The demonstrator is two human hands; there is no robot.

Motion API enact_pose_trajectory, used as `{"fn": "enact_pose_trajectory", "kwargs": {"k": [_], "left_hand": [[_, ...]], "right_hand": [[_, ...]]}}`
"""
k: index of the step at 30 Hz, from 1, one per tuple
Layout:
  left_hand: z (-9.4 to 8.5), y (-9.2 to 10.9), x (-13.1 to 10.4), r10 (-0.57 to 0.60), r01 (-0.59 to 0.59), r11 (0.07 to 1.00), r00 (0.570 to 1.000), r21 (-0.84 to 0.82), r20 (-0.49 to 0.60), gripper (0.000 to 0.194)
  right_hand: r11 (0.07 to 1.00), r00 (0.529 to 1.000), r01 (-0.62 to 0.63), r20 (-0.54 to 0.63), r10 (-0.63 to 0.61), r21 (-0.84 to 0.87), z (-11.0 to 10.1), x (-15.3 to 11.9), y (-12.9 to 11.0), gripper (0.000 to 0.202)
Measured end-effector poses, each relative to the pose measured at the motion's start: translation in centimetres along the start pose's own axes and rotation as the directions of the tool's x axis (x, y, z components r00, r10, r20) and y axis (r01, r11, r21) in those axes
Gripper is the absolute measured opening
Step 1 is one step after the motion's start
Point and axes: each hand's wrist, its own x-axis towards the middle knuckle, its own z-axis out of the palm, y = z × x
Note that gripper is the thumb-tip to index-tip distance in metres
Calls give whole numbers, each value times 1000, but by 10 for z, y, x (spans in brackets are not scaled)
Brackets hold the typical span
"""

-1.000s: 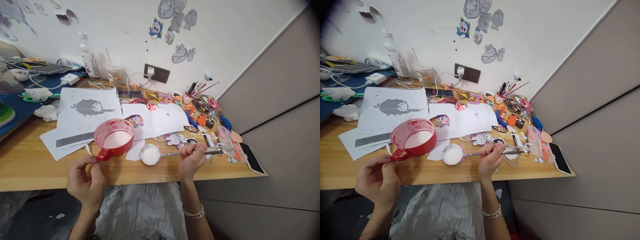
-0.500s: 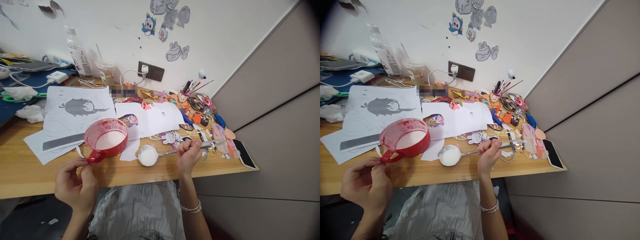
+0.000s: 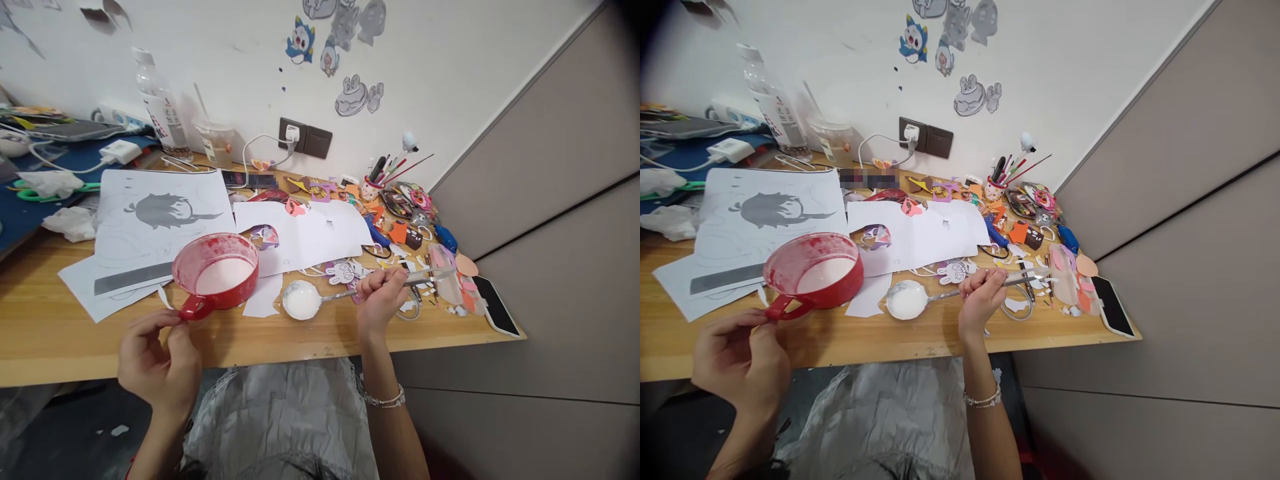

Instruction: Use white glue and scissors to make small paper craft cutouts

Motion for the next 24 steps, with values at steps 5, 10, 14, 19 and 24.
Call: {"fn": "enact_pose_trajectory", "kwargs": {"k": [5,10,14,19,24], "left_hand": [[0,-2,1,-11,11,1000,1000,20,15,10],[0,-1,0,5,-5,1000,1000,-14,8,12],[-2,6,-1,-32,30,999,997,27,66,11],[-3,6,-1,-6,5,1000,998,15,67,12],[-1,1,0,33,-32,999,999,-36,33,15]], "right_hand": [[999,999,43,-24,-42,22,17,-4,11,41],[997,1000,-16,5,16,69,5,-15,-2,38],[999,999,25,-45,-24,26,-17,-7,-14,36],[991,986,134,-98,-133,1,0,2,-1,39],[988,985,153,-79,-152,1,5,-7,-1,39]]}}
